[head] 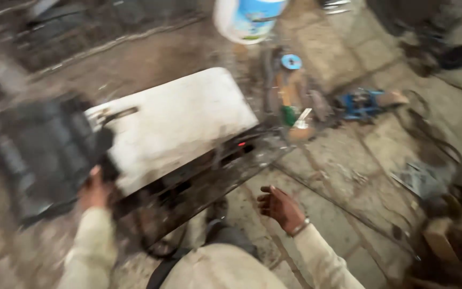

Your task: Welding various metal components together on a workbench.

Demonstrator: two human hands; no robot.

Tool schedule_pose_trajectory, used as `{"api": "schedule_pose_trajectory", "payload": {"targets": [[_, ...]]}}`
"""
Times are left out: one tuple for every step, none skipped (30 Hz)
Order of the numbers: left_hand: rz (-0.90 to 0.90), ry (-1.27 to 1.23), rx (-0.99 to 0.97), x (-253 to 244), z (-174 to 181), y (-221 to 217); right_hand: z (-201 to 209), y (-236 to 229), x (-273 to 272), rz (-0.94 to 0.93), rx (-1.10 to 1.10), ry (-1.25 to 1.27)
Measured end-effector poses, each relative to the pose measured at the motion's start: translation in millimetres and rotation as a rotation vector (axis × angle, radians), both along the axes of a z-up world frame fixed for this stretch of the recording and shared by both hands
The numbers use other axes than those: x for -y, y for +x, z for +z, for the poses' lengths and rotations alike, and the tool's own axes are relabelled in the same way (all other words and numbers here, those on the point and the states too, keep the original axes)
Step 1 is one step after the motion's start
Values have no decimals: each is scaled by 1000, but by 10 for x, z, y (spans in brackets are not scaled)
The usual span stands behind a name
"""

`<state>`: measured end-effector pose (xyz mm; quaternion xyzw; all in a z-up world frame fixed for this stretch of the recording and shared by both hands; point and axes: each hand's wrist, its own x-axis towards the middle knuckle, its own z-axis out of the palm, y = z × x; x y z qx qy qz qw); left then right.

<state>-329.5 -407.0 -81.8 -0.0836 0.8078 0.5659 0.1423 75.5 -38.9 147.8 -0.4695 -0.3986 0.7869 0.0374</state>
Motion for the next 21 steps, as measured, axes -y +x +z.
{"api": "schedule_pose_trajectory", "payload": {"targets": [[-11,-209,-180,113,-242,-52,-121,70,-213,-58,-25,-20],[-43,-189,-186,91,-312,-54,-299,117,-521,-92,-29,-2],[-59,-369,-212,207,-385,3,-508,151,-806,-139,-25,42],[-74,-548,-239,330,-462,46,-718,187,-1087,-185,-21,86],[-74,-549,-242,344,-339,154,-908,153,-1410,-185,-23,84],[-96,-554,-301,361,-214,254,-1095,110,-1730,-193,48,148],[-108,-569,-358,443,-62,364,-1310,13,-2030,-191,116,205],[-99,-580,-359,442,-19,440,-1374,-42,-2282,-180,112,197],[-65,-536,-401,498,27,545,-1473,-143,-2512,-175,177,316],[-32,-493,-445,556,69,646,-1581,-259,-2734,-170,239,436],[-10,-515,-440,575,160,744,-1853,-276,-3007,-142,233,422],[37,-527,-430,594,253,836,-2132,-312,-3268,-65,316,551],[86,-539,-420,618,349,934,-2415,-370,-3517,15,395,682],[110,-562,-414,573,520,1040,-2590,-402,-3712,45,384,671],[127,-545,-397,527,682,1132,-2773,-428,-3889,236,479,1053],[144,-527,-380,484,843,1223,-2960,-461,-4052,431,553,1438],[161,-548,-375,422,1006,1286,-2944,-529,-4036,452,533,1429],[167,-479,-385,367,1169,1347,-2924,-595,-4009,496,623,1404],[174,-407,-394,304,1315,1423,-2888,-656,-3997,540,713,1383],[194,-425,-390,245,1387,1454,-2785,-688,-3918,564,694,1380],[221,-373,-368,178,1448,1481,-2664,-754,-3866,664,836,1417]]}}
